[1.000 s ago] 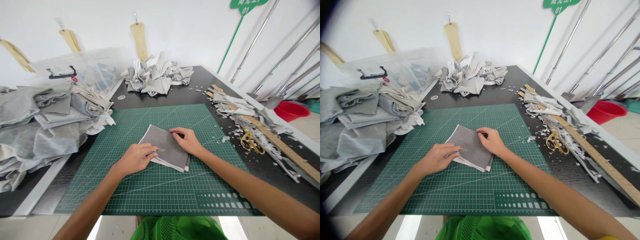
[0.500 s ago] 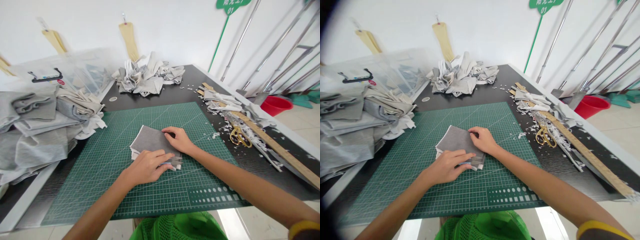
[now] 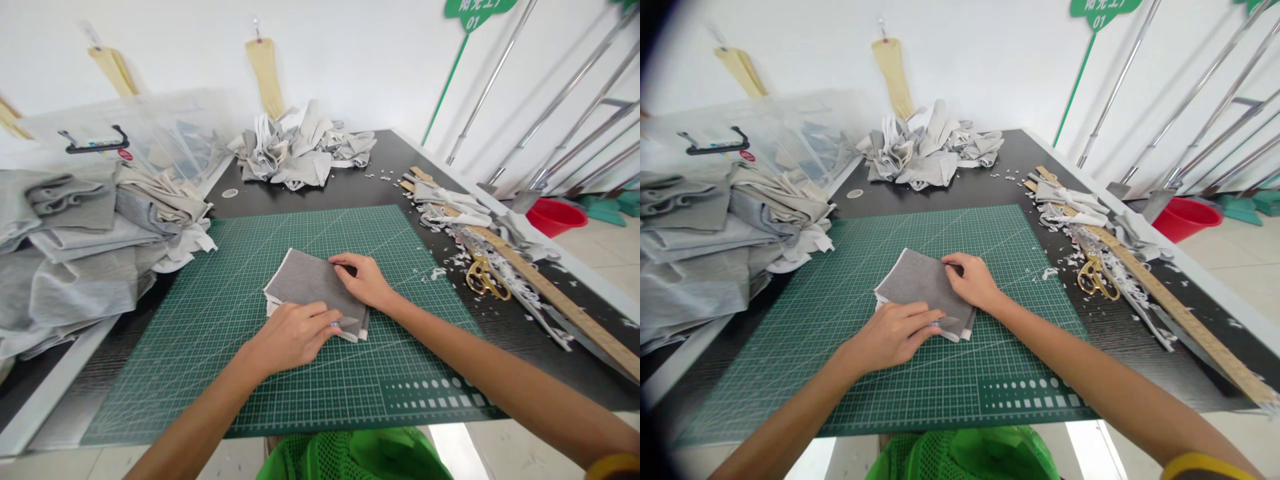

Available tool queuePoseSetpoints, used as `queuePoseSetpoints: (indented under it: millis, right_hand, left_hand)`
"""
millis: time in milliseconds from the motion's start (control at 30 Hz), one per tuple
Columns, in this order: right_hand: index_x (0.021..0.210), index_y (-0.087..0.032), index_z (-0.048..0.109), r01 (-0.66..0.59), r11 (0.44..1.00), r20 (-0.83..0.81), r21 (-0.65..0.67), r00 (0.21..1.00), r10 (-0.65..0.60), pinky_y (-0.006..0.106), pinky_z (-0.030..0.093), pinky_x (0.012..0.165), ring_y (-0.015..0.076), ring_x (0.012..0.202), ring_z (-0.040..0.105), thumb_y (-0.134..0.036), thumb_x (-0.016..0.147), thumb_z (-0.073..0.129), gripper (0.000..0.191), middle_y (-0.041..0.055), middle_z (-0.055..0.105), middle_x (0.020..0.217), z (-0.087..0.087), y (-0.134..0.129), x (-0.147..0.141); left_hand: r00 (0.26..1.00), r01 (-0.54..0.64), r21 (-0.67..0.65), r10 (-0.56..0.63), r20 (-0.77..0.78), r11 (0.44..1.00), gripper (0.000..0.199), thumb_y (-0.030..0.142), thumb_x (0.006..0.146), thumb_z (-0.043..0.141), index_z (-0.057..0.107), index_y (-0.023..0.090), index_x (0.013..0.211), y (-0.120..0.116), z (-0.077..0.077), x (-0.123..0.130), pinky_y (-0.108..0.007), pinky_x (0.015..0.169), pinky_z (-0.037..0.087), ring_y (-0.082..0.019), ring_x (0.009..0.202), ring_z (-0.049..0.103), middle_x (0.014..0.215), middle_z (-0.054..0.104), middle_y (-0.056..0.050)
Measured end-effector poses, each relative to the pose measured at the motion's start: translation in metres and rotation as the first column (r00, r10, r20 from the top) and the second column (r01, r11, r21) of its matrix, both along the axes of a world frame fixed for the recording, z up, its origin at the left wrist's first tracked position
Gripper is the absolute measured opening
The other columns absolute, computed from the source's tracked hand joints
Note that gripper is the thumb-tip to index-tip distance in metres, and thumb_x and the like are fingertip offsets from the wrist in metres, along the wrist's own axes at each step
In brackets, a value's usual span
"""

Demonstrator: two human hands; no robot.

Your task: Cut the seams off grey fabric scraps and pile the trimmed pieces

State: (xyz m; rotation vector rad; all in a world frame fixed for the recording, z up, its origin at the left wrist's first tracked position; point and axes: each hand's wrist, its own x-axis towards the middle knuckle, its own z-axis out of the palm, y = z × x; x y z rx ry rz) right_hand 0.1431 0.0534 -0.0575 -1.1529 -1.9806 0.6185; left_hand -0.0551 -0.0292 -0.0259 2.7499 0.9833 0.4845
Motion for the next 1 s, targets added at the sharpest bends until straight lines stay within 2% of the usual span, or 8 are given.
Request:
queuePoseSetpoints:
  millis: [167, 333, 467, 633, 767, 900, 1000]
  right_hand:
    - [0.104, -0.023, 0.070, -0.001, 1.000, 0.003, 0.001, 1.000, 0.001, 0.038, 0.054, 0.092, 0.0196, 0.096, 0.070, -0.015, 0.086, 0.052, 0.027, 0.0029, 0.074, 0.105, 0.0001, -0.0001, -0.0007]
    - [0.104, -0.022, 0.070, 0.000, 1.000, 0.007, -0.001, 1.000, 0.000, 0.038, 0.054, 0.093, 0.0195, 0.097, 0.069, -0.015, 0.087, 0.052, 0.026, 0.0034, 0.074, 0.106, 0.0003, -0.0001, -0.0004]
    - [0.105, -0.022, 0.069, 0.001, 1.000, 0.017, 0.002, 1.000, -0.001, 0.038, 0.054, 0.093, 0.0201, 0.098, 0.069, -0.016, 0.087, 0.052, 0.026, 0.0039, 0.073, 0.107, 0.0000, -0.0001, -0.0002]
    - [0.105, -0.022, 0.069, 0.000, 1.000, 0.033, 0.005, 0.999, 0.000, 0.038, 0.054, 0.093, 0.0207, 0.100, 0.069, -0.016, 0.087, 0.052, 0.026, 0.0035, 0.073, 0.108, 0.0005, -0.0004, -0.0003]
    - [0.106, -0.022, 0.069, -0.003, 1.000, 0.036, 0.008, 0.999, 0.003, 0.039, 0.054, 0.093, 0.0207, 0.099, 0.069, -0.016, 0.087, 0.051, 0.026, 0.0036, 0.073, 0.108, 0.0004, -0.0007, -0.0004]
    - [0.105, -0.021, 0.069, -0.005, 1.000, 0.036, 0.006, 0.999, 0.005, 0.039, 0.054, 0.093, 0.0206, 0.099, 0.069, -0.016, 0.087, 0.051, 0.026, 0.0041, 0.073, 0.108, 0.0007, -0.0004, -0.0007]
    - [0.106, -0.021, 0.069, -0.003, 1.000, 0.041, 0.004, 0.999, 0.003, 0.039, 0.053, 0.093, 0.0207, 0.099, 0.069, -0.016, 0.087, 0.051, 0.026, 0.0041, 0.073, 0.108, 0.0010, -0.0003, -0.0006]
  left_hand:
    - [0.999, 0.001, -0.007, -0.001, 0.037, 1.000, 0.033, 0.037, 0.100, 0.045, 0.056, 0.019, 0.125, 0.0000, 0.0003, -0.0022, -0.026, 0.056, 0.045, -0.015, 0.068, 0.060, 0.087, 0.063, -0.003]
    - [1.000, 0.016, 0.003, -0.016, 0.024, 1.000, 0.027, 0.032, 0.101, 0.043, 0.059, 0.019, 0.119, -0.0009, 0.0002, -0.0019, -0.026, 0.053, 0.043, -0.014, 0.064, 0.058, 0.079, 0.061, -0.001]
    - [0.997, -0.017, -0.002, 0.018, 0.077, 1.000, 0.033, 0.035, 0.099, 0.047, 0.054, 0.019, 0.126, -0.0012, -0.0011, -0.0036, -0.027, 0.056, 0.046, -0.015, 0.067, 0.059, 0.087, 0.063, -0.003]
    - [1.000, -0.013, -0.001, 0.013, 0.023, 1.000, 0.027, 0.030, 0.100, 0.043, 0.059, 0.018, 0.119, -0.0003, -0.0011, -0.0050, -0.025, 0.053, 0.045, -0.015, 0.064, 0.059, 0.080, 0.062, -0.002]
    - [0.996, -0.048, 0.012, 0.047, 0.081, 0.999, 0.033, 0.036, 0.099, 0.046, 0.054, 0.019, 0.127, 0.0003, -0.0024, -0.0075, -0.027, 0.056, 0.047, -0.015, 0.067, 0.061, 0.087, 0.064, -0.004]
    - [0.998, -0.049, 0.016, 0.048, 0.032, 0.999, 0.029, 0.031, 0.100, 0.043, 0.055, 0.019, 0.124, 0.0007, -0.0033, -0.0100, -0.029, 0.053, 0.046, -0.017, 0.067, 0.061, 0.084, 0.062, -0.002]
    - [0.997, -0.051, 0.020, 0.049, 0.053, 0.999, 0.029, 0.031, 0.100, 0.044, 0.054, 0.019, 0.125, 0.0005, -0.0026, -0.0105, -0.029, 0.055, 0.047, -0.017, 0.068, 0.062, 0.086, 0.064, -0.002]
